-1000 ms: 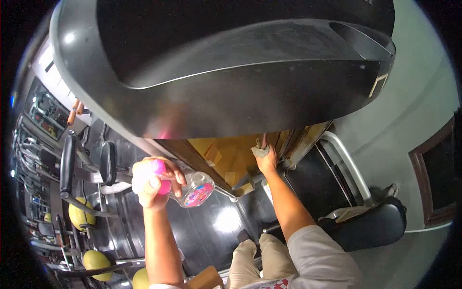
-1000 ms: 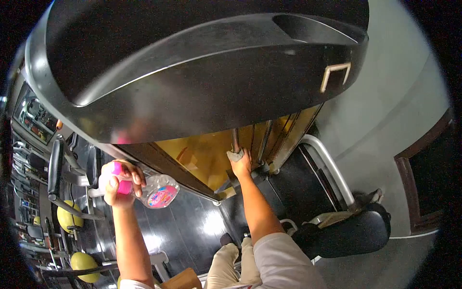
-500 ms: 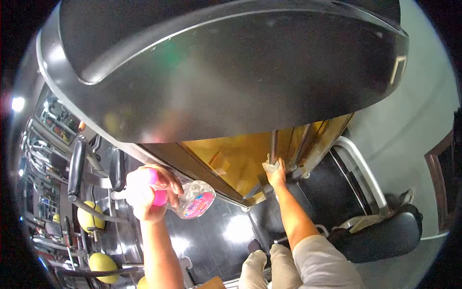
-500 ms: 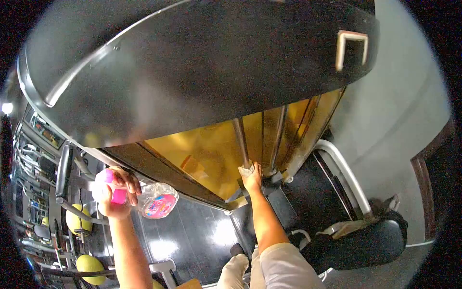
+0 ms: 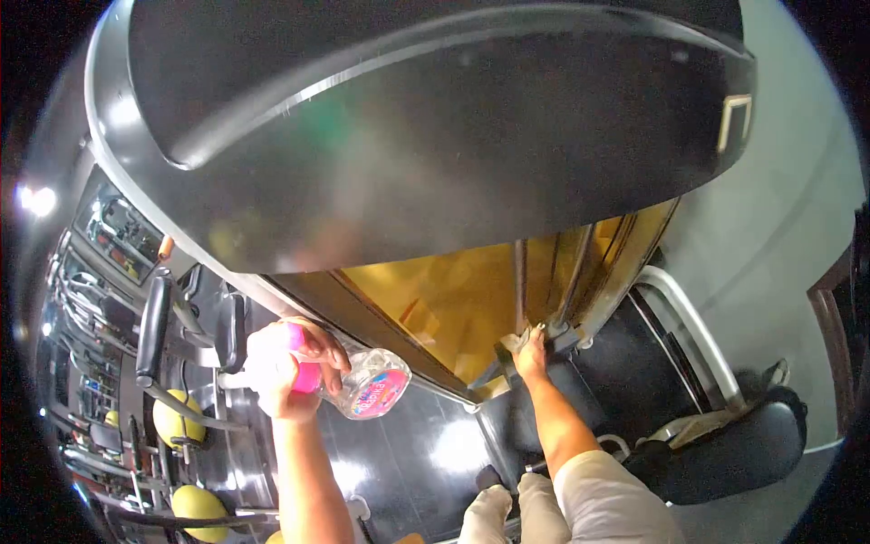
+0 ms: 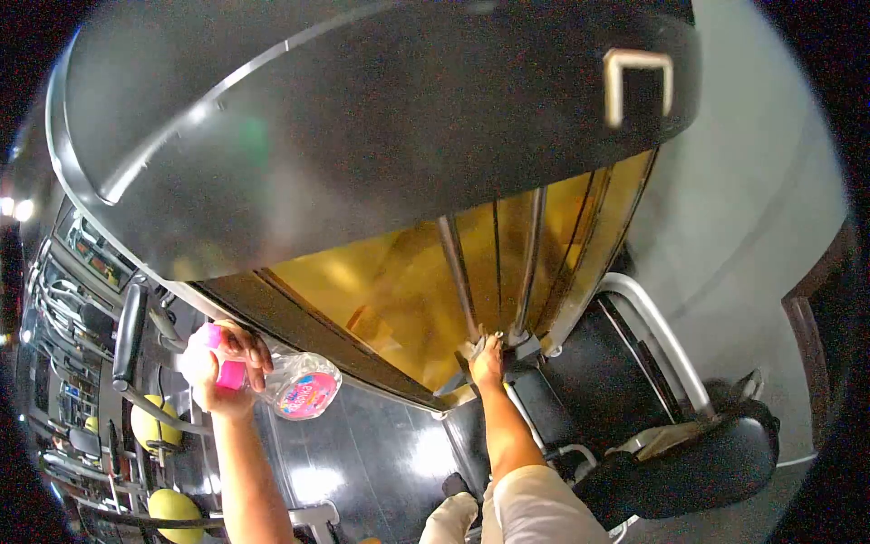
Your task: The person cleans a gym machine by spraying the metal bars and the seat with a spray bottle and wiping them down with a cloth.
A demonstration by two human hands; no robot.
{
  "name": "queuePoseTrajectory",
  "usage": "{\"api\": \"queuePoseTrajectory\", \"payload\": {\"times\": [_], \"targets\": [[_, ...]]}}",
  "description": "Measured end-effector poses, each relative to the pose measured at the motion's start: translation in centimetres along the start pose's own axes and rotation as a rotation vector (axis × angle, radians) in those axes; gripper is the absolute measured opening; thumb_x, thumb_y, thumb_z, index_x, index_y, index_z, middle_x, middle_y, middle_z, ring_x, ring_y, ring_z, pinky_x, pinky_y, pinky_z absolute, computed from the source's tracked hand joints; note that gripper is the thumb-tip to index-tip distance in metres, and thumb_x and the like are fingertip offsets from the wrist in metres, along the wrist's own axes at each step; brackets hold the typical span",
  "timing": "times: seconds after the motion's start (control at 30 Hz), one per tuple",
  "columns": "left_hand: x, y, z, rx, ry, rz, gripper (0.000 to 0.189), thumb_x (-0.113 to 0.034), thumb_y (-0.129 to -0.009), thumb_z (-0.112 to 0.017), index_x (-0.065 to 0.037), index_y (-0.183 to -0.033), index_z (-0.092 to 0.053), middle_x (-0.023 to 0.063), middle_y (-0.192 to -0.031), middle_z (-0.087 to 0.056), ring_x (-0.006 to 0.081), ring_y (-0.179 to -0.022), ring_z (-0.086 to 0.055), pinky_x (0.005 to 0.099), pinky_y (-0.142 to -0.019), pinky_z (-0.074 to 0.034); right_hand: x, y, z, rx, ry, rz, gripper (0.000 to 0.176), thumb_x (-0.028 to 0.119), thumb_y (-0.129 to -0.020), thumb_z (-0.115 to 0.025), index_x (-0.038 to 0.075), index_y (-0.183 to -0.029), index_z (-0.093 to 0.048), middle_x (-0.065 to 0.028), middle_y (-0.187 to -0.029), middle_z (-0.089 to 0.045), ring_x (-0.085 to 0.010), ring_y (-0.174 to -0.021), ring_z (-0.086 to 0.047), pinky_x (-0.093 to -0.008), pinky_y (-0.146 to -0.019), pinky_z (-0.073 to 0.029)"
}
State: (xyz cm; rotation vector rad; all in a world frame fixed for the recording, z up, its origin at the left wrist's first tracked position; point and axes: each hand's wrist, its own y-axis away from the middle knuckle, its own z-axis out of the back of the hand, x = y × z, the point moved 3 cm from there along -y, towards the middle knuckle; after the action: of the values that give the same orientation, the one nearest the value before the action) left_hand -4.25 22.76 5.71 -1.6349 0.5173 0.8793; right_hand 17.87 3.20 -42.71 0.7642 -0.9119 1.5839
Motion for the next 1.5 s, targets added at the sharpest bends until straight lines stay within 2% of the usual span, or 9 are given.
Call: {"api": "queuePoseTrajectory", "payload": {"times": [0.1,0.2,0.3,0.5,0.6,0.73,0.8,1.13,1.5], "targets": [[0.5,0.4,0.7,-0.046,0.061,0.052,0.038,-0.031,-0.086,-0.065,0.006,-0.087,-0.057,0.0221,-0.071,-0.058,0.0252,-0.045,-0.055,0.0354,-0.047,-0.049,-2.2,3.4,1.5,0.128,0.080,-0.029,0.046,0.018,-0.079,-0.075,0.007,-0.117,-0.053,-0.0207,-0.102,-0.058,-0.0366,-0.096,-0.057,-0.0400,-0.083,-0.046],[0.2,-0.3,0.1,-0.083,0.026,0.112,0.045,-0.035,-0.084,-0.068,0.009,-0.079,-0.061,0.0236,-0.069,-0.062,0.0257,-0.047,-0.058,0.0348,-0.049,-0.048,-12.7,8.5,-1.7,0.096,-0.489,-0.326,0.037,0.022,-0.090,-0.066,0.019,-0.125,-0.054,-0.0069,-0.089,-0.068,-0.0183,-0.068,-0.063,-0.0313,-0.057,-0.051],[-1.3,-1.5,-1.6,-0.010,-0.192,0.138,0.050,-0.040,-0.085,-0.064,0.009,-0.074,-0.063,0.0168,-0.064,-0.066,0.0218,-0.047,-0.057,0.0301,-0.048,-0.044,-1.0,9.3,9.7,0.328,-0.445,-0.710,0.026,0.028,-0.090,-0.065,0.017,-0.112,-0.055,-0.0036,-0.087,-0.063,-0.0089,-0.061,-0.057,-0.0253,-0.042,-0.042],[-1.9,-0.7,-2.6,-0.067,-0.399,0.283,0.034,-0.028,-0.089,-0.066,0.005,-0.089,-0.067,0.0121,-0.069,-0.068,0.0148,-0.051,-0.058,0.0276,-0.050,-0.044,14.3,-1.2,21.3,0.157,-0.858,-0.223,0.025,0.029,-0.098,-0.056,0.016,-0.119,-0.053,-0.0015,-0.093,-0.064,-0.0094,-0.074,-0.060,-0.0250,-0.057,-0.048],[-3.4,-0.3,-6.9,-0.076,-0.432,0.388,0.017,-0.017,-0.088,-0.065,0.000,-0.091,-0.068,0.0087,-0.067,-0.063,0.0114,-0.052,-0.056,0.0272,-0.054,-0.047,22.3,-6.6,26.7,0.143,-0.564,0.087,0.033,0.032,-0.100,-0.051,0.011,-0.124,-0.056,-0.0039,-0.103,-0.067,-0.0141,-0.088,-0.062,-0.0320,-0.073,-0.052],[-4.9,0.0,-11.8,-0.057,-0.517,0.288,0.014,-0.010,-0.088,-0.063,0.004,-0.088,-0.065,0.0066,-0.074,-0.062,0.0116,-0.052,-0.057,0.0274,-0.053,-0.047,30.0,-13.7,30.5,0.073,-0.312,0.198,0.040,0.036,-0.095,-0.056,0.006,-0.120,-0.063,-0.0130,-0.123,-0.064,-0.0280,-0.117,-0.058,-0.0387,-0.100,-0.042],[-5.4,0.1,-13.4,-0.074,-0.414,0.348,0.014,-0.009,-0.088,-0.062,0.005,-0.089,-0.064,0.0068,-0.076,-0.063,0.0118,-0.053,-0.057,0.0268,-0.053,-0.047,32.1,-18.2,30.5,-0.125,-0.182,0.655,0.049,0.039,-0.087,-0.066,0.006,-0.123,-0.061,-0.0157,-0.124,-0.062,-0.0302,-0.123,-0.053,-0.0385,-0.104,-0.039],[-4.0,2.3,-16.5,-0.015,-0.223,0.428,0.008,-0.008,-0.090,-0.063,0.000,-0.089,-0.063,0.0043,-0.074,-0.064,0.0092,-0.056,-0.058,0.0241,-0.052,-0.046,32.0,-23.3,28.7,-0.320,-0.026,1.000,0.049,0.036,-0.083,-0.068,0.008,-0.123,-0.057,-0.0164,-0.124,-0.058,-0.0356,-0.118,-0.053,-0.0461,-0.101,-0.041],[1.8,1.3,-20.4,0.061,-0.181,0.521,0.011,-0.011,-0.089,-0.066,-0.001,-0.088,-0.062,0.0042,-0.075,-0.064,0.0107,-0.057,-0.058,0.0260,-0.053,-0.046,29.8,-24.1,28.0,-0.214,-0.050,0.867,0.048,0.036,-0.083,-0.067,0.008,-0.121,-0.058,-0.0158,-0.121,-0.060,-0.0347,-0.116,-0.055,-0.0459,-0.099,-0.042]]}}
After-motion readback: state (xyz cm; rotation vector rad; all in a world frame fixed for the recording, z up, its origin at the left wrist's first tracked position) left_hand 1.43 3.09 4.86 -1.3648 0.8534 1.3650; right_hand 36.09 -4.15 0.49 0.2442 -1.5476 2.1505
